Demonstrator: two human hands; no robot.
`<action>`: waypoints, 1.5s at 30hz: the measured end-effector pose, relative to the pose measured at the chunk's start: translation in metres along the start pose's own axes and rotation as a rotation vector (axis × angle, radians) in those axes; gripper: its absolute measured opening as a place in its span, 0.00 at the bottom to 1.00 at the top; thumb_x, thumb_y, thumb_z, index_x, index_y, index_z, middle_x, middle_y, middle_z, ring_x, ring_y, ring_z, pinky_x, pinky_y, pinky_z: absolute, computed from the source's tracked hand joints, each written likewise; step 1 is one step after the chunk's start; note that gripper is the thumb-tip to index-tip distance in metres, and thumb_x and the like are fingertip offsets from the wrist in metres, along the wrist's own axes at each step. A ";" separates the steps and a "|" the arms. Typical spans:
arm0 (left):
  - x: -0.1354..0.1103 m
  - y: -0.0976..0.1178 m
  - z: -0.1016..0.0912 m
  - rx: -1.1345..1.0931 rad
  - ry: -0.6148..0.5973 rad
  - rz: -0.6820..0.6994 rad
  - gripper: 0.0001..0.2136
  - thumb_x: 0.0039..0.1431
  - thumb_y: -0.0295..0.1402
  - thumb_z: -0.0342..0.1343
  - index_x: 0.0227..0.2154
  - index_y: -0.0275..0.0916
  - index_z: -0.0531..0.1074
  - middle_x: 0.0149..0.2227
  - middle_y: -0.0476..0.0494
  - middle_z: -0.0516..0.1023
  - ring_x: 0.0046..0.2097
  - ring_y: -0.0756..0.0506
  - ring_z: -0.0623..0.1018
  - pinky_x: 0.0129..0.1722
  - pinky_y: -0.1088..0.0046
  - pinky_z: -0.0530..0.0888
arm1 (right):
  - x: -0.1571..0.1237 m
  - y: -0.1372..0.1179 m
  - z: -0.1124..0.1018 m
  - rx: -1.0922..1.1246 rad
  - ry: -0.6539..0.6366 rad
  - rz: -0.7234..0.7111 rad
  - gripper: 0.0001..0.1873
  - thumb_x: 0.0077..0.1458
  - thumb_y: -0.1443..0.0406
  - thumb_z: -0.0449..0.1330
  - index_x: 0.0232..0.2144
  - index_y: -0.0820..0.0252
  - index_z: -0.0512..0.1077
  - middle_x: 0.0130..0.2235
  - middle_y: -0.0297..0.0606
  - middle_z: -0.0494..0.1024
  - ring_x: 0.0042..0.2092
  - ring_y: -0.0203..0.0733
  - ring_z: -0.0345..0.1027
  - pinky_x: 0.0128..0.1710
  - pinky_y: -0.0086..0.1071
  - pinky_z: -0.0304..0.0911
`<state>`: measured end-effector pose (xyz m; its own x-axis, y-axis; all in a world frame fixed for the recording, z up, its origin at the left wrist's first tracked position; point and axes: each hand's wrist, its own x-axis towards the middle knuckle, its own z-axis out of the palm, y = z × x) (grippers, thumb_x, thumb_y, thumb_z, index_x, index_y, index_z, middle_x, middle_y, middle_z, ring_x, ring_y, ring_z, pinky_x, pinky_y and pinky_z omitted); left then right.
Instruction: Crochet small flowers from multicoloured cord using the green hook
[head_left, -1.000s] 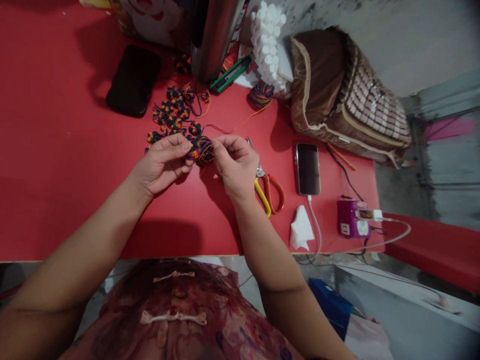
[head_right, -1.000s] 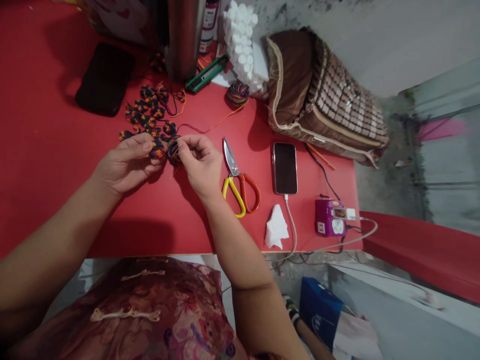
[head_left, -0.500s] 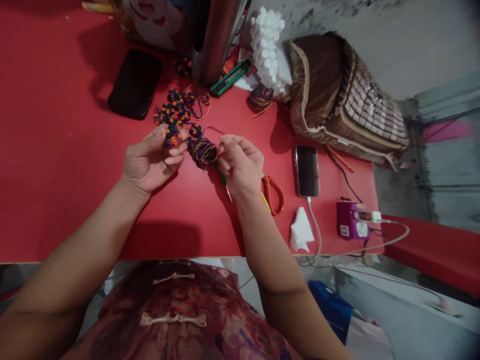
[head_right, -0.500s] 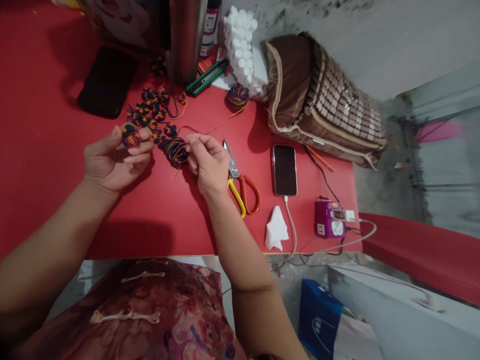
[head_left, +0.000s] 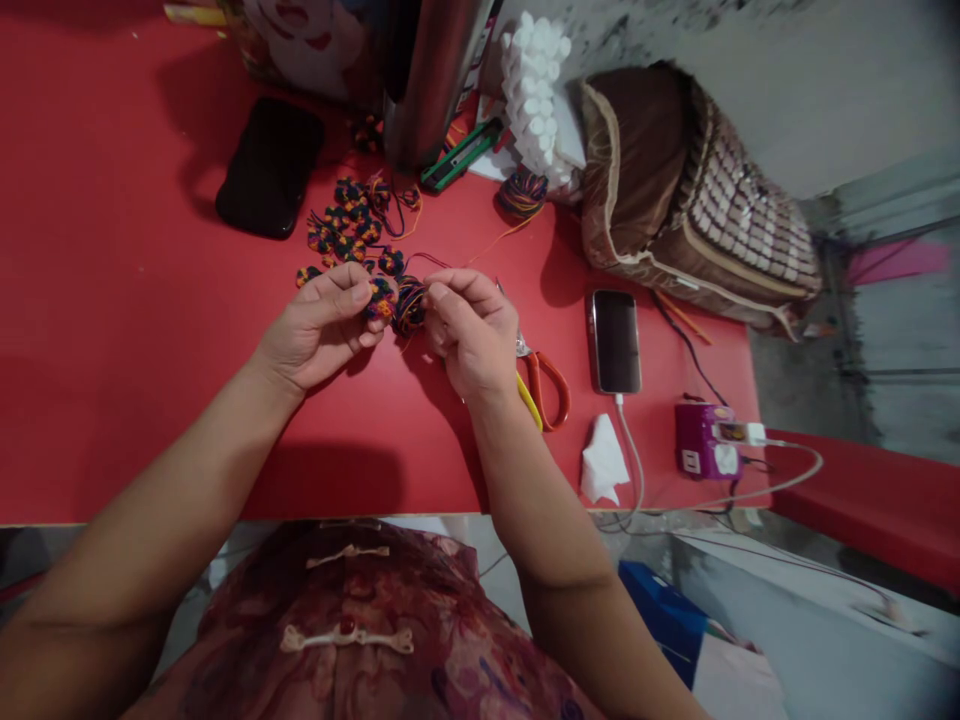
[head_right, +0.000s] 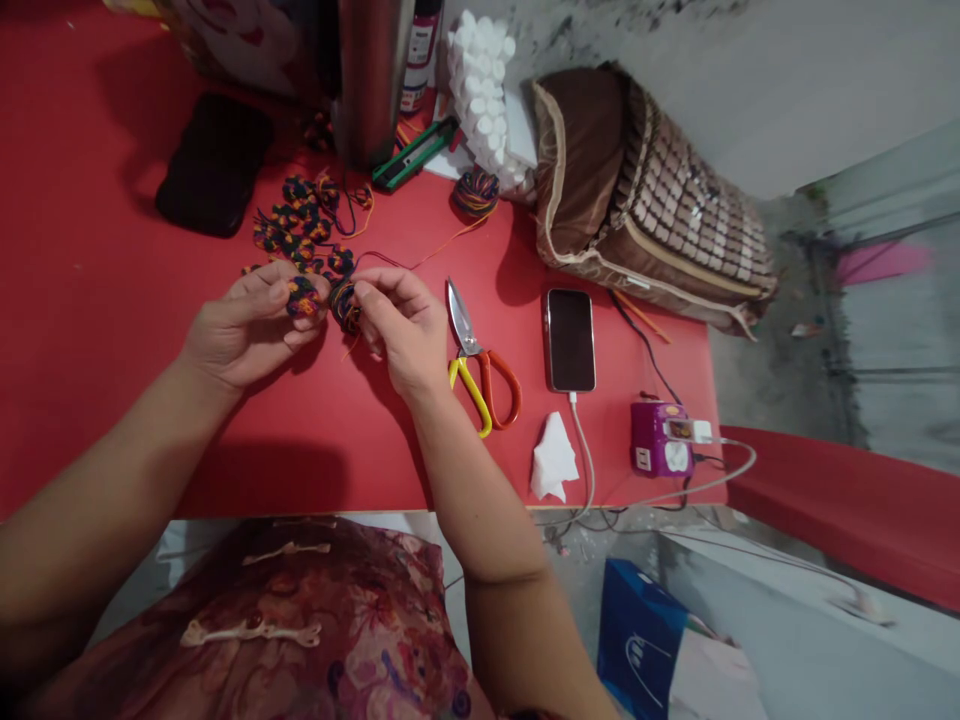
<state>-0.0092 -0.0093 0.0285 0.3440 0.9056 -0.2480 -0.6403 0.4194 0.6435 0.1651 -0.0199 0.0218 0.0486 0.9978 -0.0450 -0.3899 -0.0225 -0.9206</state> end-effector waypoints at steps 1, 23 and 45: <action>0.000 0.000 0.000 0.010 -0.013 0.005 0.15 0.46 0.32 0.81 0.27 0.37 0.78 0.30 0.47 0.80 0.27 0.53 0.76 0.22 0.82 0.72 | -0.001 0.000 0.001 -0.010 -0.023 -0.006 0.17 0.52 0.53 0.78 0.34 0.55 0.78 0.23 0.23 0.73 0.18 0.26 0.52 0.14 0.25 0.49; 0.002 0.000 0.002 -0.004 0.048 -0.042 0.12 0.52 0.28 0.78 0.27 0.36 0.77 0.30 0.46 0.82 0.25 0.54 0.76 0.23 0.82 0.70 | 0.001 0.003 -0.002 -0.081 0.006 -0.035 0.22 0.55 0.48 0.76 0.33 0.55 0.74 0.21 0.21 0.66 0.18 0.26 0.52 0.16 0.25 0.48; 0.005 -0.006 -0.001 0.109 -0.004 0.011 0.17 0.42 0.34 0.84 0.27 0.38 0.80 0.26 0.50 0.77 0.24 0.55 0.70 0.23 0.81 0.71 | -0.002 -0.003 -0.001 -0.001 -0.219 0.218 0.23 0.47 0.53 0.81 0.38 0.55 0.78 0.26 0.24 0.73 0.23 0.28 0.59 0.20 0.25 0.58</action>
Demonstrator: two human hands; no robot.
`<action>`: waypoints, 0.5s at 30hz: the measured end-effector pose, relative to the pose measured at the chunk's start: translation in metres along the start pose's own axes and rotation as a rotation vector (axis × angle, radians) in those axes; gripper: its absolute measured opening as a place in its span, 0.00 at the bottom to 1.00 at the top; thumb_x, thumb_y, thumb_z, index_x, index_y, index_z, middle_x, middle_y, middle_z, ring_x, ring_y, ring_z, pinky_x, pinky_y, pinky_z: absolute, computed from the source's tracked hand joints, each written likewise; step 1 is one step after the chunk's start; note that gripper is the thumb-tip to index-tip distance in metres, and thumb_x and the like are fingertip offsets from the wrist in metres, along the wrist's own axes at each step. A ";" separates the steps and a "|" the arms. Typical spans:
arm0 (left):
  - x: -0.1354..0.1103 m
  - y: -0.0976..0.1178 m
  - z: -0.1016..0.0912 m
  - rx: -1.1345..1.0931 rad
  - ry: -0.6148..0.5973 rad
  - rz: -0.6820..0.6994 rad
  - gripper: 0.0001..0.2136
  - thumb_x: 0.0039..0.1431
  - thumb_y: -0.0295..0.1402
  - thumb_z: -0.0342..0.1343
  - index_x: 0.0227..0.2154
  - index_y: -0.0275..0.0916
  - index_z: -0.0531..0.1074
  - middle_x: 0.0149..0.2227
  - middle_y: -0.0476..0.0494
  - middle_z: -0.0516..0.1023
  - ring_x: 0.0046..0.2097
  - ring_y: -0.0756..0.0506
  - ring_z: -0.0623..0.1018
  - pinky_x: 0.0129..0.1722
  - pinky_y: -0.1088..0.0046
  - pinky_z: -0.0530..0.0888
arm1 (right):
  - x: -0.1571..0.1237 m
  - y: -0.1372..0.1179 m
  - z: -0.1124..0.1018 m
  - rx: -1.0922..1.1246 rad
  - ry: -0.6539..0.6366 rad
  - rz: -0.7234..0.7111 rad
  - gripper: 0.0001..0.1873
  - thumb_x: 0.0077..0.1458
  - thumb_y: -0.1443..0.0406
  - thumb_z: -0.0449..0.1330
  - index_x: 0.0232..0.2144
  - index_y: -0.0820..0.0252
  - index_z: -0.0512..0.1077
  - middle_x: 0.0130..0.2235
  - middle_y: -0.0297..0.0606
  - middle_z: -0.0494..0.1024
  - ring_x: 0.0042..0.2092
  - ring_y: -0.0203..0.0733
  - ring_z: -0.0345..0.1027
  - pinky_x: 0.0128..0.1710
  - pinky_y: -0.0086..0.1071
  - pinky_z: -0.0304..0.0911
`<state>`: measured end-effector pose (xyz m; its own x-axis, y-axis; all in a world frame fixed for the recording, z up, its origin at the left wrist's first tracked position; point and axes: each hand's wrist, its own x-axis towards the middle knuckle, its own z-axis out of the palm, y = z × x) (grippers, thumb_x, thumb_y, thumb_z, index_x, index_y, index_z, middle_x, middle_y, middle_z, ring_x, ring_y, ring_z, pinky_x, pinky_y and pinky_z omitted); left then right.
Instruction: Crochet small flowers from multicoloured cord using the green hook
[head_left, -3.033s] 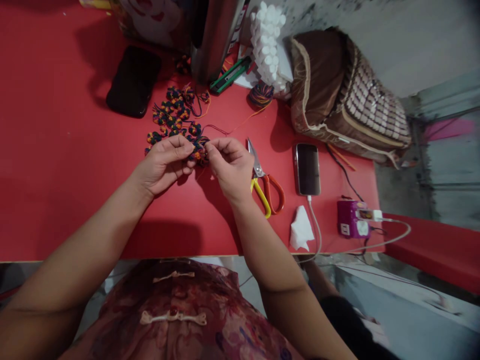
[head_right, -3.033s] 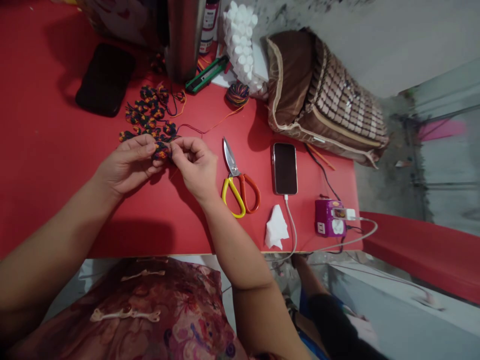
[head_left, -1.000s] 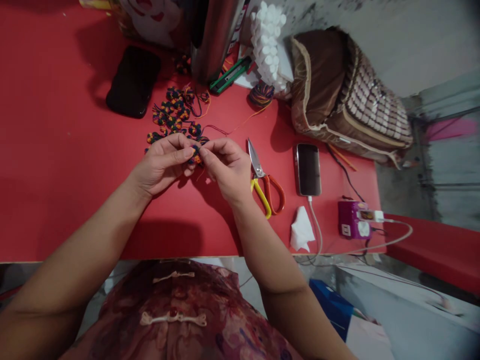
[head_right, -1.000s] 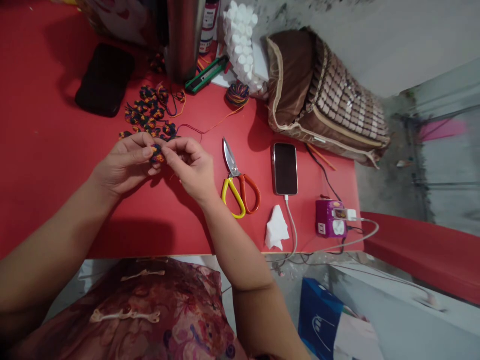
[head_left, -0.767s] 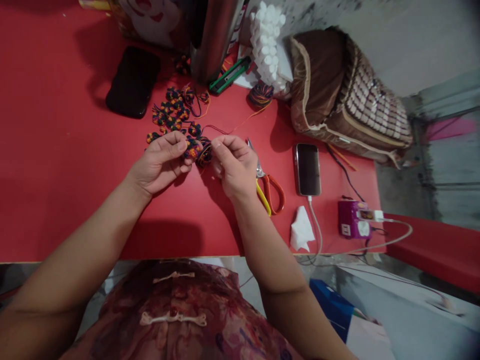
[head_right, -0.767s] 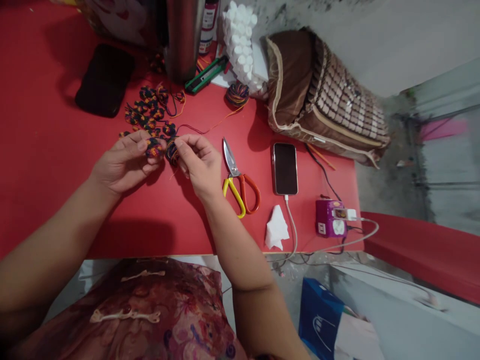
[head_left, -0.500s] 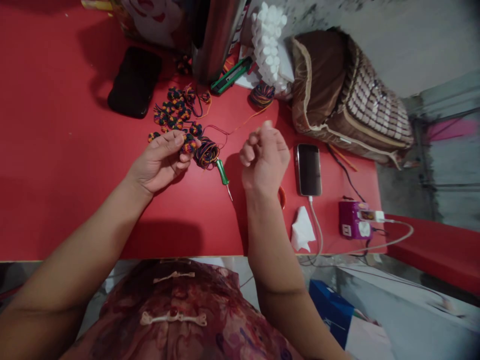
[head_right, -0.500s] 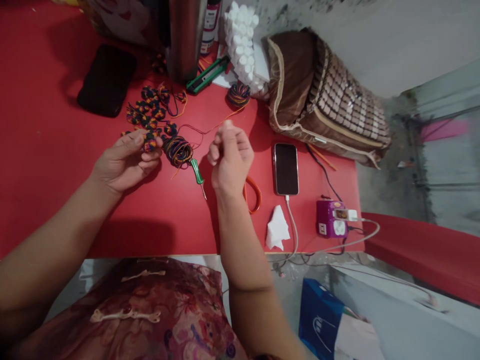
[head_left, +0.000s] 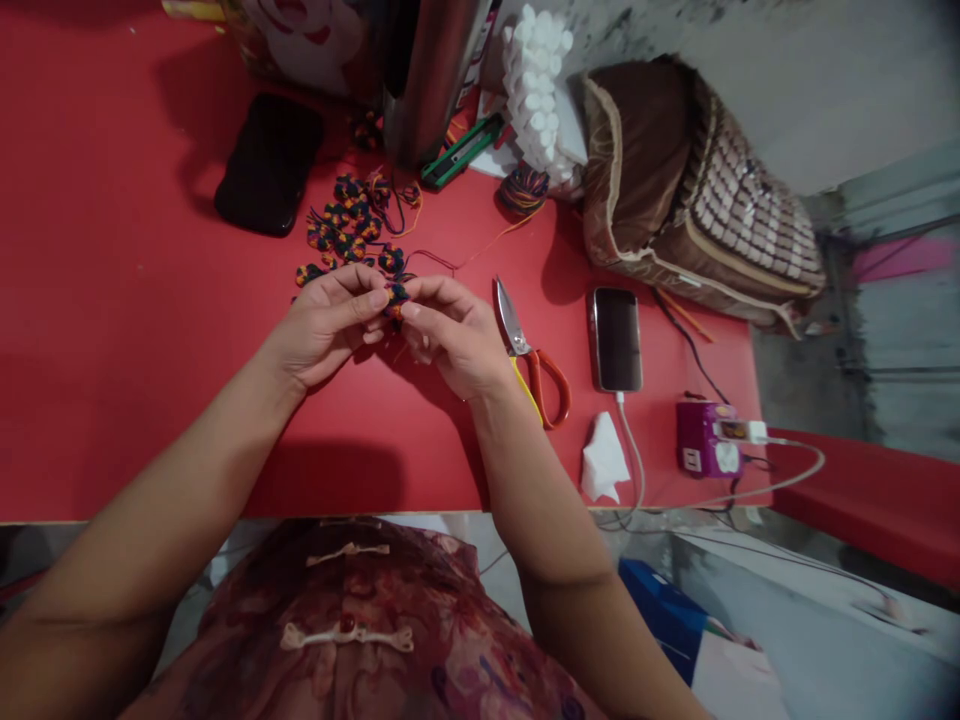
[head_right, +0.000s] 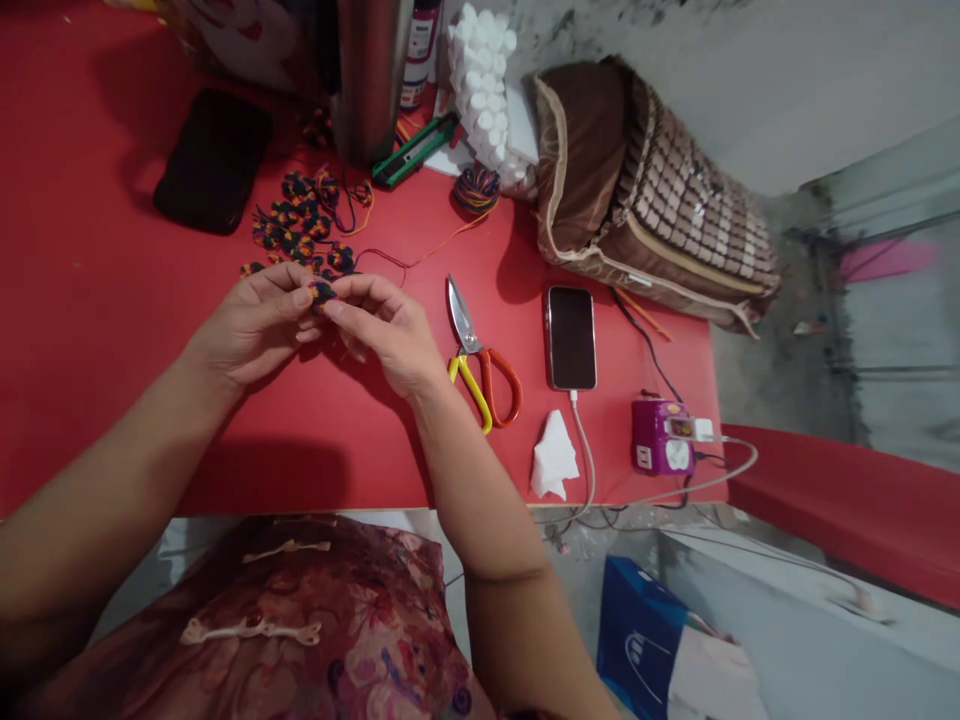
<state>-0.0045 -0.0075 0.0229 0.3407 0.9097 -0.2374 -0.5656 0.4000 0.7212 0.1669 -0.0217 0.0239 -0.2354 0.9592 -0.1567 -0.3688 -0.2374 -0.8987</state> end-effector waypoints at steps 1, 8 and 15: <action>0.000 0.000 -0.001 -0.003 0.001 0.002 0.17 0.42 0.33 0.84 0.28 0.37 0.80 0.26 0.50 0.77 0.24 0.55 0.71 0.23 0.81 0.71 | 0.001 0.001 -0.001 0.002 -0.003 -0.014 0.22 0.47 0.54 0.81 0.38 0.55 0.77 0.27 0.24 0.74 0.22 0.27 0.59 0.19 0.25 0.58; 0.002 -0.002 -0.003 -0.041 -0.015 -0.067 0.15 0.43 0.27 0.82 0.28 0.34 0.81 0.25 0.49 0.76 0.23 0.56 0.70 0.22 0.82 0.69 | 0.002 0.006 -0.003 0.040 -0.035 -0.084 0.19 0.49 0.64 0.78 0.41 0.55 0.76 0.31 0.23 0.74 0.20 0.24 0.55 0.18 0.24 0.60; 0.001 -0.001 -0.005 -0.063 -0.025 -0.069 0.16 0.40 0.28 0.84 0.29 0.35 0.81 0.25 0.50 0.76 0.24 0.56 0.71 0.22 0.82 0.71 | 0.002 0.003 -0.004 0.022 -0.020 0.002 0.23 0.47 0.62 0.79 0.43 0.53 0.76 0.34 0.25 0.76 0.23 0.27 0.59 0.19 0.25 0.61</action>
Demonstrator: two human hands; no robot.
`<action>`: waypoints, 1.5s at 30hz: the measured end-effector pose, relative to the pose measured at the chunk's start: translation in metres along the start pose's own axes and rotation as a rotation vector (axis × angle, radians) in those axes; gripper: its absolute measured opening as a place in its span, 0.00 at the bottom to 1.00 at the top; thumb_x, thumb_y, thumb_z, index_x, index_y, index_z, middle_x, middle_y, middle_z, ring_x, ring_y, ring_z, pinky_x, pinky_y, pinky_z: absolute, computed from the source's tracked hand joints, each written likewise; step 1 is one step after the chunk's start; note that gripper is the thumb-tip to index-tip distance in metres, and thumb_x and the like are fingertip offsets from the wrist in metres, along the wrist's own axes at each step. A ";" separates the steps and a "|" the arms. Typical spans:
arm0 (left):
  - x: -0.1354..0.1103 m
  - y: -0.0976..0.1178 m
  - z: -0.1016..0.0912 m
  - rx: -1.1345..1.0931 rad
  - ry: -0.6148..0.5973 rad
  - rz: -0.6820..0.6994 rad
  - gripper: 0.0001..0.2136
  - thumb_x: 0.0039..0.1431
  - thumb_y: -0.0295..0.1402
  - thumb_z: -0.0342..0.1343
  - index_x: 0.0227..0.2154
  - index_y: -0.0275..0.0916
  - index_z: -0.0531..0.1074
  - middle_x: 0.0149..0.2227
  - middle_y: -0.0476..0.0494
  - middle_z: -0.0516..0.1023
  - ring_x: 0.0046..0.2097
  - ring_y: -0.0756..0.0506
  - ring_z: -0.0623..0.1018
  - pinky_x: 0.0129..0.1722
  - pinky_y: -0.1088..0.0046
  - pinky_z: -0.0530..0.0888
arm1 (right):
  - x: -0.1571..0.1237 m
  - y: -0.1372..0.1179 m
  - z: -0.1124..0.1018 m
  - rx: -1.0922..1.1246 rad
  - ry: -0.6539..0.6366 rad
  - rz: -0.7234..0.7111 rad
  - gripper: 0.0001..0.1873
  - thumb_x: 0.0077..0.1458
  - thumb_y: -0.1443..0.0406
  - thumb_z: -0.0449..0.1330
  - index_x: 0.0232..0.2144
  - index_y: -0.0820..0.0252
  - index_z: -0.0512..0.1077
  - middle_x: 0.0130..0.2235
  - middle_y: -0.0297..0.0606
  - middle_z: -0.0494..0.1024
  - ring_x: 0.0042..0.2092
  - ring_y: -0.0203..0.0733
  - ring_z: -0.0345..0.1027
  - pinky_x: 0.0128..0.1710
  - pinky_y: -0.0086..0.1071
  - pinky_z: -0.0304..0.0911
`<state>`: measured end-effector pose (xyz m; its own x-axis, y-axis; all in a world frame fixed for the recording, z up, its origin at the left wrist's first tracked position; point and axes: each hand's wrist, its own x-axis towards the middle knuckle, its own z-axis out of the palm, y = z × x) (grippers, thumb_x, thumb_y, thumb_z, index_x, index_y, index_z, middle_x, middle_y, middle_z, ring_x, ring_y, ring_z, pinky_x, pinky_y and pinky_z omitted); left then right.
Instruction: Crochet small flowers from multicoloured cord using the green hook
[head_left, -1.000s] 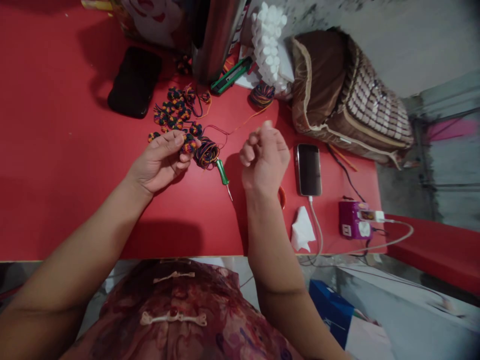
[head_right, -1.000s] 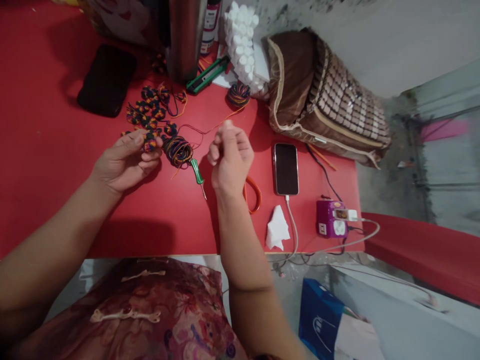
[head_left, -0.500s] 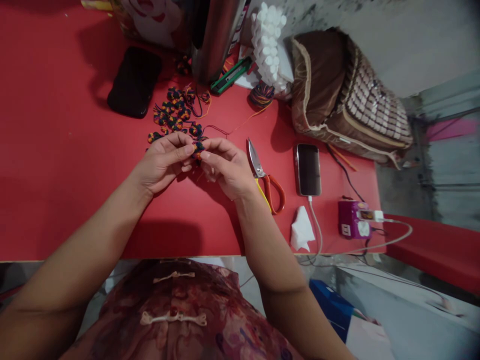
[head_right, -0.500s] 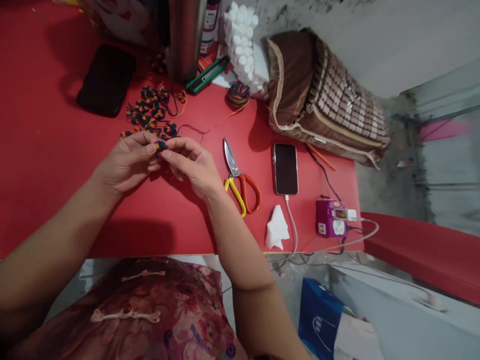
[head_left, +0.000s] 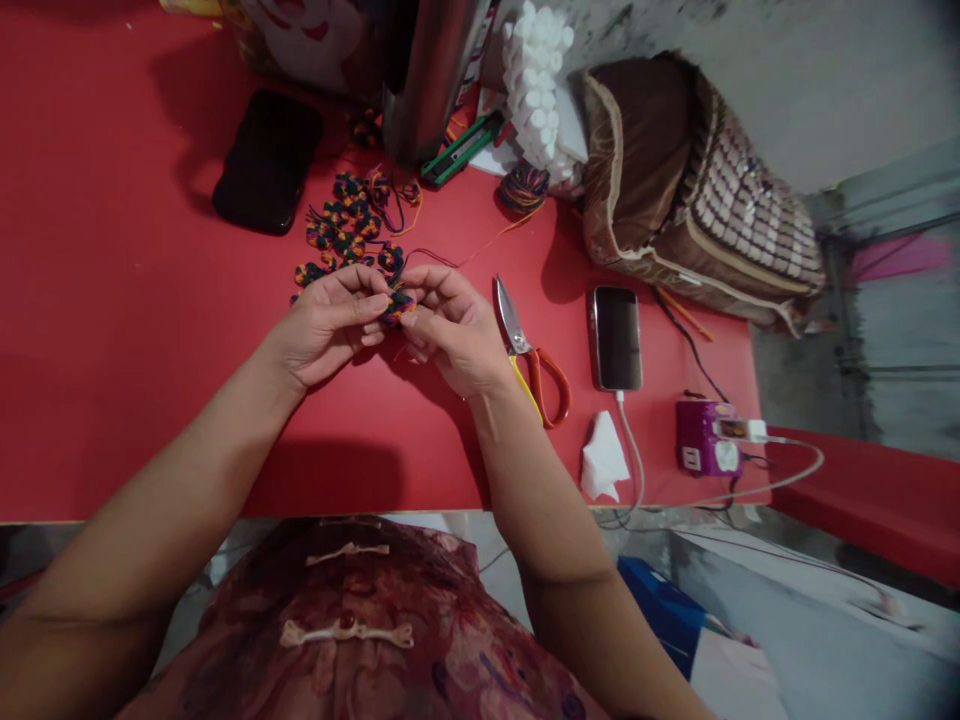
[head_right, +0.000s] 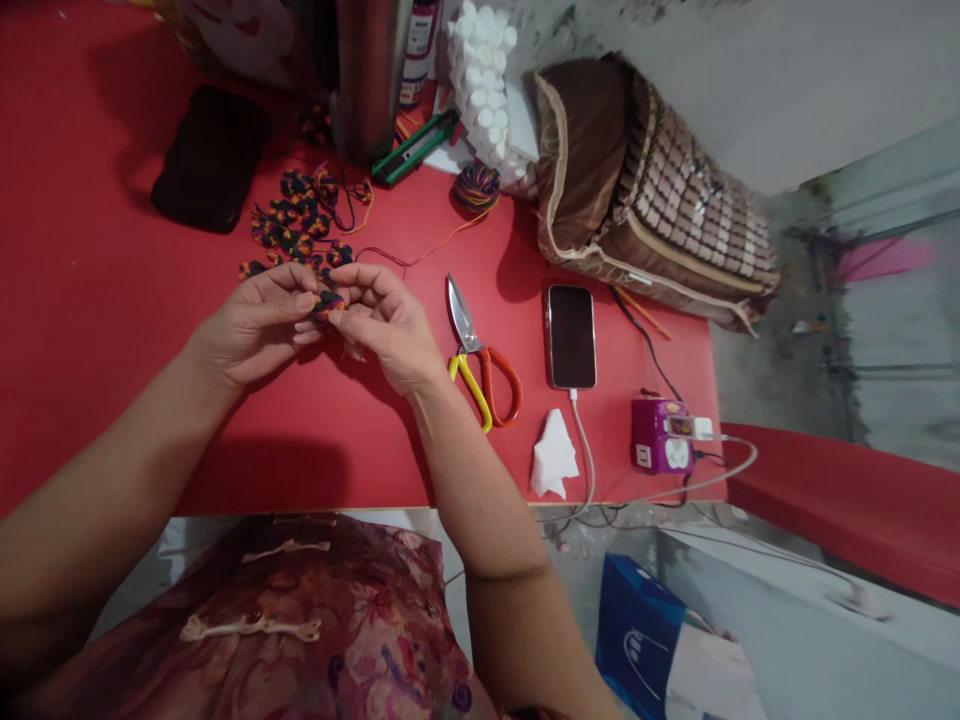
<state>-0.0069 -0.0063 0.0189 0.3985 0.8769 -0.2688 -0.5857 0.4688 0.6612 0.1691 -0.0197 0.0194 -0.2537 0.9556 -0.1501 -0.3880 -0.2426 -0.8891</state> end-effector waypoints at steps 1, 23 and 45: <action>0.000 0.000 -0.001 0.009 0.004 0.011 0.16 0.41 0.28 0.84 0.29 0.34 0.82 0.25 0.50 0.76 0.24 0.56 0.71 0.23 0.82 0.71 | 0.000 -0.001 0.000 0.013 -0.010 0.023 0.23 0.47 0.61 0.79 0.44 0.54 0.77 0.34 0.25 0.77 0.24 0.27 0.60 0.19 0.25 0.61; -0.001 -0.002 0.001 0.153 0.049 0.024 0.18 0.42 0.35 0.84 0.28 0.35 0.80 0.24 0.49 0.76 0.22 0.52 0.72 0.19 0.78 0.68 | 0.002 -0.001 -0.004 0.082 0.002 0.090 0.23 0.46 0.62 0.79 0.44 0.56 0.78 0.32 0.25 0.77 0.25 0.28 0.63 0.20 0.25 0.60; -0.001 0.000 -0.006 0.119 -0.067 -0.131 0.18 0.42 0.36 0.84 0.28 0.34 0.81 0.22 0.49 0.74 0.22 0.53 0.71 0.20 0.79 0.68 | -0.002 -0.006 -0.002 0.199 -0.049 0.135 0.21 0.46 0.64 0.81 0.40 0.60 0.79 0.26 0.23 0.76 0.21 0.25 0.57 0.18 0.21 0.55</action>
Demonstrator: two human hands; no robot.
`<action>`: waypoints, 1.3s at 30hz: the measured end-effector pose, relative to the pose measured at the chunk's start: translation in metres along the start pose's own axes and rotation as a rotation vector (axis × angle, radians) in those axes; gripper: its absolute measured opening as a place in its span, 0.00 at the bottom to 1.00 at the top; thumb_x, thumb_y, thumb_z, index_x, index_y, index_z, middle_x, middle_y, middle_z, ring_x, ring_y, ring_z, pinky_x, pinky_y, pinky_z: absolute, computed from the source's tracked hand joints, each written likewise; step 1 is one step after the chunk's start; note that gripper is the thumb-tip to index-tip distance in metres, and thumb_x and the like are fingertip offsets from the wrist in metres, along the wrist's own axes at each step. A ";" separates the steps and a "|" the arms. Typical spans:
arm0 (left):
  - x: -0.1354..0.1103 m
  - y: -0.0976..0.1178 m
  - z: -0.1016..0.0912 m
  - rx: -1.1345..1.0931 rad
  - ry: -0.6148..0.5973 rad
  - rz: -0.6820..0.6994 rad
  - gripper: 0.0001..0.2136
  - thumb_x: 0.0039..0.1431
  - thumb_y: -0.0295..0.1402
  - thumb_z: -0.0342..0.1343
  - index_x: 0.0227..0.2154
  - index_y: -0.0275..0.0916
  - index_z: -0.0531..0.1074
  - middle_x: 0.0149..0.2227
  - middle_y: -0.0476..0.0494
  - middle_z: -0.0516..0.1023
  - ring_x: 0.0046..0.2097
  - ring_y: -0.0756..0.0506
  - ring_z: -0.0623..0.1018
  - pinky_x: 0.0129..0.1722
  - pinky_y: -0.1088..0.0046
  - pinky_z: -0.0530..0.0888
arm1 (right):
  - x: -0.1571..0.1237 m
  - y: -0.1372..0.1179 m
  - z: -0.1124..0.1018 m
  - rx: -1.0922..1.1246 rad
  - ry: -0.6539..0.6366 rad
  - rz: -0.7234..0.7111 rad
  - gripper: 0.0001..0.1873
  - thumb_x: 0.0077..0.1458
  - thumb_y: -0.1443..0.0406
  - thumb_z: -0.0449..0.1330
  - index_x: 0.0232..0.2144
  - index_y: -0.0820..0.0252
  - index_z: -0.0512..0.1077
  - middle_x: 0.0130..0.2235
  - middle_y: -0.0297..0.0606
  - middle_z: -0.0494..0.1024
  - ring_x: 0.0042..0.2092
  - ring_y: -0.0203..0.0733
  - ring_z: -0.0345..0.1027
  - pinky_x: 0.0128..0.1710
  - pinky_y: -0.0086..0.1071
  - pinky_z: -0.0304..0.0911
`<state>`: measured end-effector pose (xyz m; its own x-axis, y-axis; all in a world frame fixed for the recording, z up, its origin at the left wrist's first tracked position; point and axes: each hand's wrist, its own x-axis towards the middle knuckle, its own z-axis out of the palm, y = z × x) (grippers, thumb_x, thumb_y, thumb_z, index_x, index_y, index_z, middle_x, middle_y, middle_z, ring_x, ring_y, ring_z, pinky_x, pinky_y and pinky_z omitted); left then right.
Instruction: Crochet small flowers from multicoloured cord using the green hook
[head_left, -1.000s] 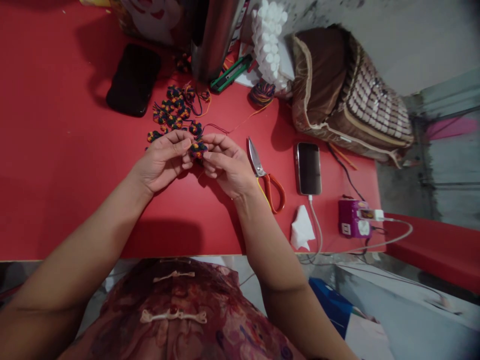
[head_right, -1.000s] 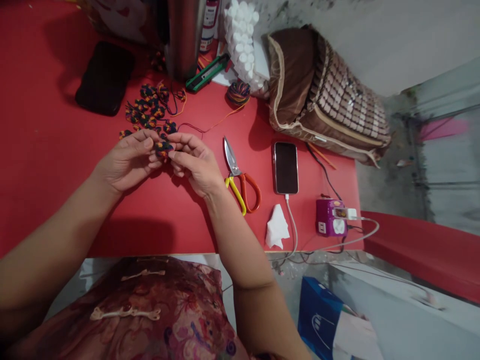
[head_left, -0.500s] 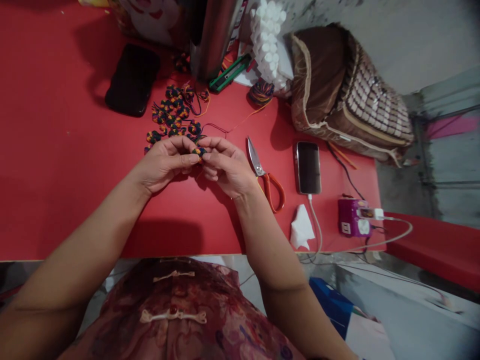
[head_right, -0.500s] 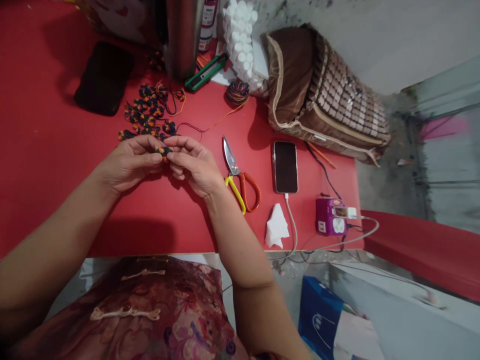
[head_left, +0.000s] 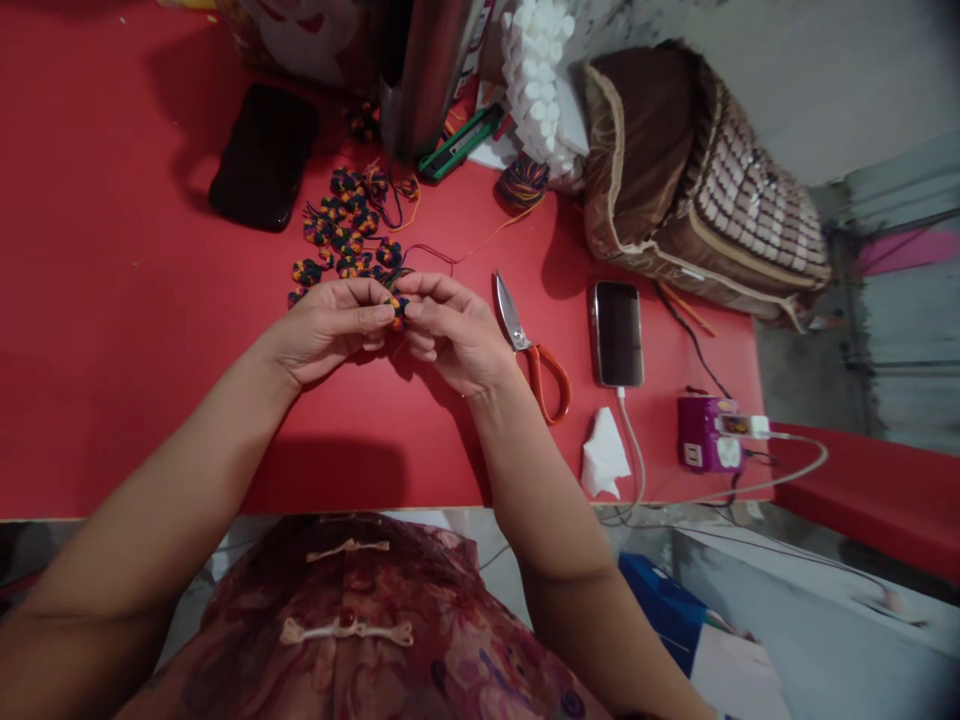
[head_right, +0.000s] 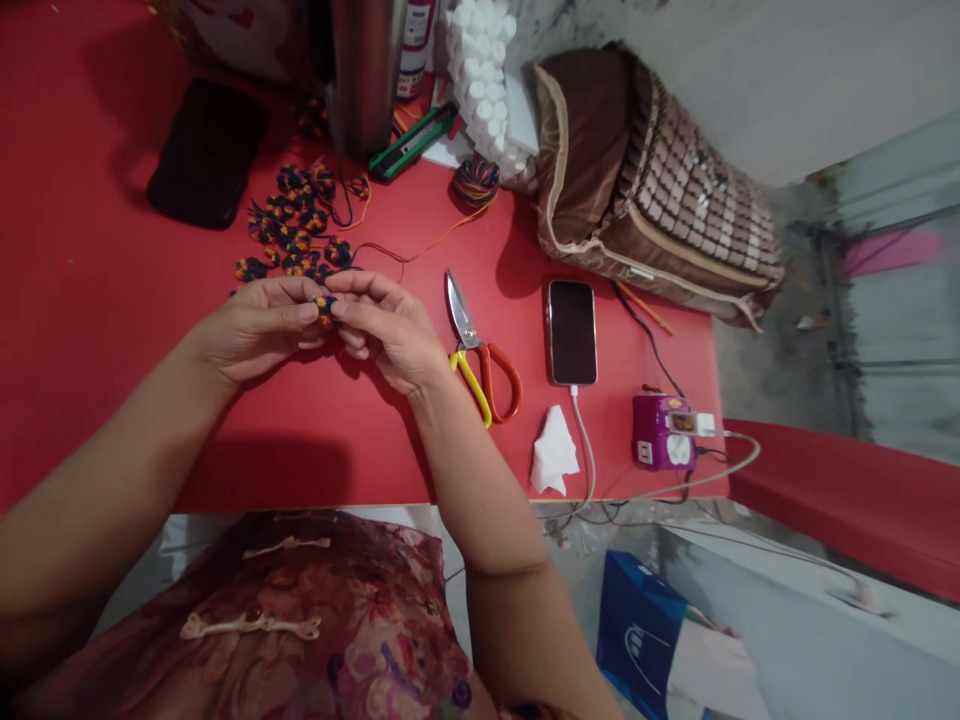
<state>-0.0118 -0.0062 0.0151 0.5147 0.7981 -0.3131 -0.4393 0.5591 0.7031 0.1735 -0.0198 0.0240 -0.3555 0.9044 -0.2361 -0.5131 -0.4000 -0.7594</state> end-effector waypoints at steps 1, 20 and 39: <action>0.000 0.000 0.000 -0.008 -0.003 0.005 0.19 0.42 0.37 0.84 0.27 0.34 0.80 0.22 0.49 0.73 0.23 0.53 0.71 0.20 0.79 0.68 | 0.000 0.000 0.000 0.017 0.006 0.013 0.20 0.46 0.64 0.81 0.40 0.60 0.79 0.25 0.22 0.75 0.21 0.24 0.57 0.18 0.21 0.55; 0.004 0.000 0.002 -0.063 0.001 0.009 0.17 0.51 0.35 0.80 0.24 0.34 0.77 0.22 0.49 0.73 0.23 0.54 0.72 0.22 0.83 0.70 | 0.002 0.005 -0.004 -0.004 0.013 0.008 0.24 0.45 0.65 0.82 0.44 0.59 0.78 0.31 0.25 0.80 0.27 0.29 0.73 0.28 0.25 0.76; -0.019 0.026 0.022 0.225 0.532 0.851 0.18 0.49 0.39 0.79 0.26 0.40 0.74 0.20 0.56 0.70 0.17 0.57 0.59 0.15 0.75 0.52 | -0.001 0.017 0.012 -0.373 0.108 -0.006 0.13 0.55 0.62 0.72 0.41 0.58 0.77 0.26 0.28 0.77 0.23 0.30 0.64 0.22 0.26 0.58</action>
<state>-0.0167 -0.0116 0.0529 -0.3193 0.9371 0.1408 -0.3302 -0.2493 0.9104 0.1558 -0.0296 0.0182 -0.2585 0.9250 -0.2786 -0.1883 -0.3311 -0.9246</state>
